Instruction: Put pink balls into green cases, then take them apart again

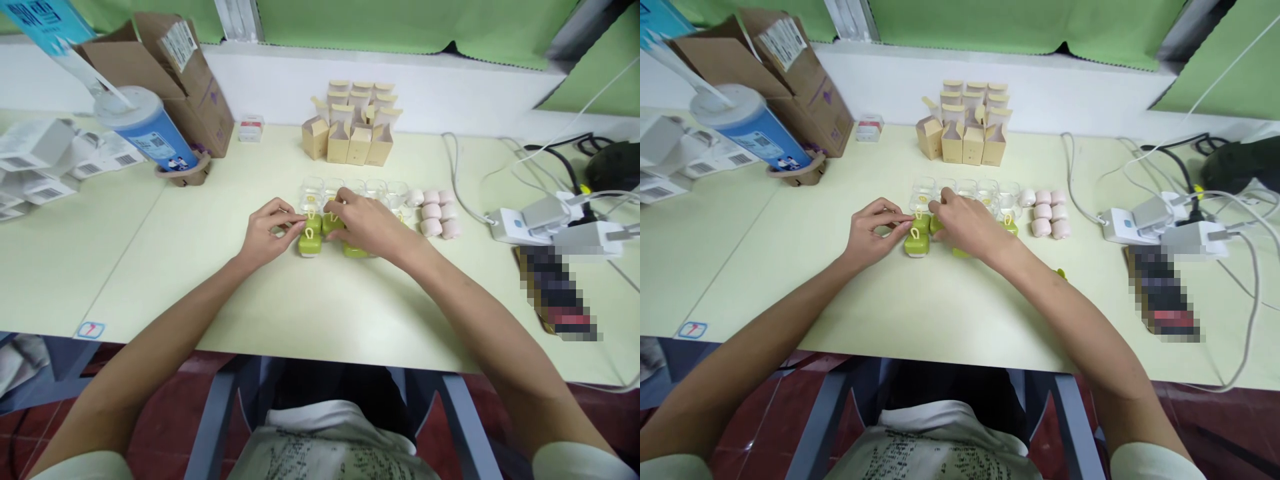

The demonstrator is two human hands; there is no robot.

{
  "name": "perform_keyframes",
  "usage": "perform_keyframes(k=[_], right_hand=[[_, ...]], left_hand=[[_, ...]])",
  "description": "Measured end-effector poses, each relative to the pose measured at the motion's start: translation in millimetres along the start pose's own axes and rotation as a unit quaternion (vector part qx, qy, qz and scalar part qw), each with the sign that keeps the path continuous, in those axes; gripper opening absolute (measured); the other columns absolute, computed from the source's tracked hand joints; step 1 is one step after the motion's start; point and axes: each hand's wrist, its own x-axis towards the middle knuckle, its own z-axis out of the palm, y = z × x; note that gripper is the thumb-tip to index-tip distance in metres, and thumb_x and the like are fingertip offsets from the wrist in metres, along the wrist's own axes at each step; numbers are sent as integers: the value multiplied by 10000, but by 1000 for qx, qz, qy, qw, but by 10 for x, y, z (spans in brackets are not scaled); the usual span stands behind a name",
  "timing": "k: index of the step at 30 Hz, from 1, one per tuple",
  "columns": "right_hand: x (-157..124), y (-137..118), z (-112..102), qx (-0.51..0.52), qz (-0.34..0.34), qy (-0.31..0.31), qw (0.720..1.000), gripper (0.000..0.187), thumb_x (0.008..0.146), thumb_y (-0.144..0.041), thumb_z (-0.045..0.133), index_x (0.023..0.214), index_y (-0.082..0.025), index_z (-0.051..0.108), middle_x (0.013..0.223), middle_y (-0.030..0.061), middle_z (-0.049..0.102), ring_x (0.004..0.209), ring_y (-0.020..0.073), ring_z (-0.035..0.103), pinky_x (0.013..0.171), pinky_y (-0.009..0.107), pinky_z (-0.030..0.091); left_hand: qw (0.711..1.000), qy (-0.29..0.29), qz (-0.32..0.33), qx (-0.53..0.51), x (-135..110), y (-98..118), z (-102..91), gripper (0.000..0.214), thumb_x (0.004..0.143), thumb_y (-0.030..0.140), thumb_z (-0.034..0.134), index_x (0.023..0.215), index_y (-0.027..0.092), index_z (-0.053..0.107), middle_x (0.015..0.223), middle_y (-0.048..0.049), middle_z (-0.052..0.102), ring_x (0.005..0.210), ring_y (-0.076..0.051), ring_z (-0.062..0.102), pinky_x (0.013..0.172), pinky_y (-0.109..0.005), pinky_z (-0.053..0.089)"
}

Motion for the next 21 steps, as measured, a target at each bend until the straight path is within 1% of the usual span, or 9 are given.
perform_keyframes(k=[4, 8, 10, 11, 12, 14, 16, 18, 21], right_hand=[[-67, 208, -157, 69, 22, 69, 995, 298, 1102, -255, 640, 1361, -160, 753, 1303, 169, 761, 1066, 309, 751, 893, 410, 537], [-232, 501, -402, 108, 70, 124, 984, 264, 1046, -180, 630, 1239, -182, 810, 1158, 130, 823, 1029, 294, 762, 932, 433, 566], [-357, 658, -541, 104, 107, 140, 979, 261, 1024, -179, 649, 1213, -190, 829, 1091, 119, 839, 993, 284, 767, 973, 453, 565], [-428, 743, -610, 94, 134, 143, 976, 256, 1021, -186, 662, 1207, -194, 838, 1062, 116, 843, 983, 279, 765, 1002, 465, 557], [-500, 835, -677, 80, 166, 137, 973, 248, 1022, -197, 679, 1205, -195, 846, 1047, 118, 845, 984, 274, 761, 1025, 473, 545], [-643, 1039, -791, 50, 249, 102, 962, 236, 1033, -231, 711, 1217, -196, 855, 1076, 134, 849, 1017, 271, 745, 1021, 475, 528], [-765, 1257, -864, 27, 337, 46, 940, 278, 1048, -298, 737, 1297, -227, 841, 1135, 139, 850, 1042, 273, 727, 944, 467, 526], [-860, 1455, -890, 21, 397, -8, 918, 344, 1048, -355, 759, 1377, -267, 812, 1117, 120, 854, 988, 259, 721, 864, 453, 514], [-952, 1632, -877, 35, 420, -46, 906, 316, 1045, -304, 744, 1346, -248, 822, 1052, 81, 857, 876, 202, 723, 835, 432, 507]], left_hand=[[999, 8, -42, 16, 5, 42, -11, 248, 1044, 441, 743, 1075, 230, 869, 972, -51, 751, 827, -139, 725, 695, -257, 658], [991, 23, -129, -20, 11, 21, 2, 250, 1043, 421, 701, 1098, 204, 812, 1089, -67, 743, 851, -155, 777, 670, -267, 671], [984, 27, -175, -23, 17, -21, 7, 260, 1028, 415, 697, 1152, 205, 787, 1156, -78, 760, 925, -182, 794, 723, -294, 689], [982, 23, -189, -12, 21, -49, 6, 272, 1021, 410, 695, 1184, 209, 779, 1185, -82, 777, 971, -195, 793, 788, -318, 699], [980, 12, -199, 4, 26, -81, 4, 296, 1015, 403, 689, 1223, 212, 775, 1222, -87, 792, 1007, -203, 786, 875, -351, 701], [977, -21, -210, 41, 35, -149, -5, 386, 1006, 395, 678, 1335, 213, 767, 1333, -104, 785, 1035, -209, 768, 1053, -428, 668], [972, -59, -219, 68, 40, -216, -15, 495, 1010, 415, 670, 1460, 221, 738, 1443, -125, 729, 1077, -219, 751, 1171, -490, 611], [969, -87, -219, 77, 38, -277, -21, 544, 1034, 477, 660, 1524, 250, 719, 1490, -130, 679, 1193, -246, 728, 1208, -509, 583], [974, -96, -194, 63, 26, -352, -14, 566, 1056, 614, 643, 1506, 286, 746, 1479, -125, 674, 1336, -281, 679, 1184, -491, 593]])
